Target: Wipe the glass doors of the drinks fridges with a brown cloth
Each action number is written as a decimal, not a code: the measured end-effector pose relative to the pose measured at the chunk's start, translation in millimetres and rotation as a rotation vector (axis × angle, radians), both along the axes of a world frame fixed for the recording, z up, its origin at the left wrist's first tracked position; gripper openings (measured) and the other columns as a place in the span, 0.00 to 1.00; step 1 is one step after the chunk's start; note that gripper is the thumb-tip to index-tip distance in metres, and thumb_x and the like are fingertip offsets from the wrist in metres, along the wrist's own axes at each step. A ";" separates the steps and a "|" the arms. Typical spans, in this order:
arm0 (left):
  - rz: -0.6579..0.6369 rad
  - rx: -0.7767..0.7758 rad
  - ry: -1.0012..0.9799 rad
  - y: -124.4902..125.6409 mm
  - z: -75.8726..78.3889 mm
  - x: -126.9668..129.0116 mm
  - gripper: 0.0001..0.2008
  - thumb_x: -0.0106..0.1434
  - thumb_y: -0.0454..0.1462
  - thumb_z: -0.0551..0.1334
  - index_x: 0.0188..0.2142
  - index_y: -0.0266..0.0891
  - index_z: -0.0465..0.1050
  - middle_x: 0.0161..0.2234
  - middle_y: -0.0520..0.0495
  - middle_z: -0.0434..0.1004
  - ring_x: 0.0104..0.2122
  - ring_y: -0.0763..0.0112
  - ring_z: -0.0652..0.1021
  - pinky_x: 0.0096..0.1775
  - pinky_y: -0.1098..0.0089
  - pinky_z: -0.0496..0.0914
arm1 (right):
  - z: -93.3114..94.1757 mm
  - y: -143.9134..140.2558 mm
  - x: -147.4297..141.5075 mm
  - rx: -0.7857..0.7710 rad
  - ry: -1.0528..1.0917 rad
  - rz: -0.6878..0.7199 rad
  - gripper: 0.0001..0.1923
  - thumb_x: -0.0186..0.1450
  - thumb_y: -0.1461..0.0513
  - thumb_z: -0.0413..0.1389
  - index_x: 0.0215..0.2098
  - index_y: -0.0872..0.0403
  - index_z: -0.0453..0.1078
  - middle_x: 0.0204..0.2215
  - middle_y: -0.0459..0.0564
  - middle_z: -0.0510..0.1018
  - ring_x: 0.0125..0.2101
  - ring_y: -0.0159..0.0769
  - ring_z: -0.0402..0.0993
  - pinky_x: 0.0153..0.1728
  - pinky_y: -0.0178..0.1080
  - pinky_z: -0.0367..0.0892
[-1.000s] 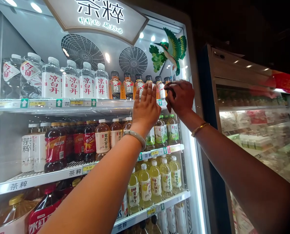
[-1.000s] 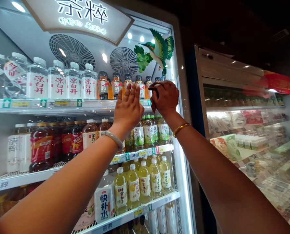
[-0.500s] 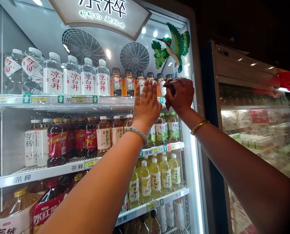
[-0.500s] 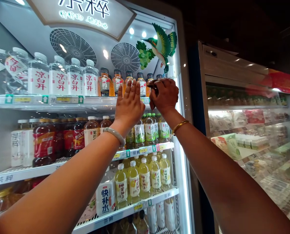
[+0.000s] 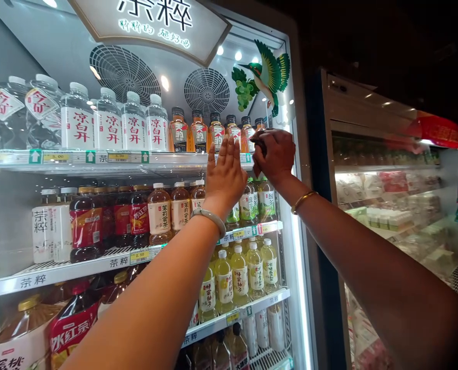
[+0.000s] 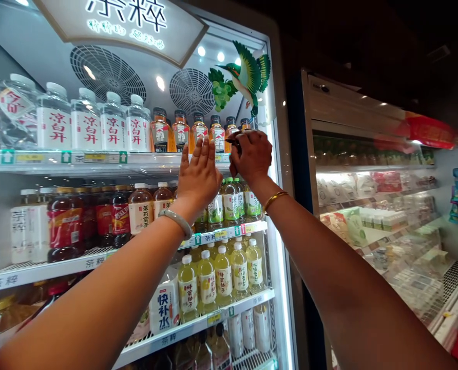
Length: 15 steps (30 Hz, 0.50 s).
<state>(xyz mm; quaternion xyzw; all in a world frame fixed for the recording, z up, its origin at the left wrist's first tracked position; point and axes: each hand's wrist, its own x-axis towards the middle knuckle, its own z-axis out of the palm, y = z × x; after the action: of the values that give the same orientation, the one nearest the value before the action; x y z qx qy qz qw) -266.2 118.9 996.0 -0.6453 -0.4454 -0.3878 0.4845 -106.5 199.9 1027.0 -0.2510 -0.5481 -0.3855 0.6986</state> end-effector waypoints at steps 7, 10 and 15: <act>-0.021 0.029 0.017 0.6 -9.2 -4.2 0.35 0.72 0.38 0.48 0.76 0.29 0.46 0.77 0.38 0.43 0.77 0.59 0.43 0.75 0.49 0.34 | -40.1 -5.5 5.7 0.090 -0.305 -0.018 0.14 0.72 0.53 0.56 0.52 0.45 0.76 0.55 0.50 0.80 0.63 0.47 0.68 0.65 0.53 0.63; -0.016 0.018 0.017 0.5 -12.9 -4.6 0.36 0.71 0.37 0.49 0.76 0.27 0.45 0.77 0.36 0.43 0.77 0.59 0.43 0.75 0.49 0.33 | -33.1 0.1 12.7 0.052 -0.178 -0.026 0.13 0.71 0.54 0.57 0.50 0.47 0.77 0.54 0.52 0.81 0.60 0.50 0.69 0.63 0.55 0.64; -0.014 0.009 0.009 -0.4 -13.2 -4.3 0.35 0.72 0.38 0.47 0.76 0.27 0.45 0.77 0.37 0.41 0.77 0.58 0.43 0.76 0.48 0.34 | -18.2 -7.7 -14.1 0.008 -0.101 -0.013 0.14 0.71 0.55 0.55 0.51 0.47 0.76 0.56 0.54 0.79 0.61 0.53 0.67 0.62 0.58 0.62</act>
<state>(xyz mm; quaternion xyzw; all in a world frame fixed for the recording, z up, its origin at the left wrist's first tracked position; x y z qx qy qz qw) -270.5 118.6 982.7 -0.6481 -0.4367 -0.3904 0.4867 -120.6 192.2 1008.8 -0.2321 -0.5795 -0.4045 0.6683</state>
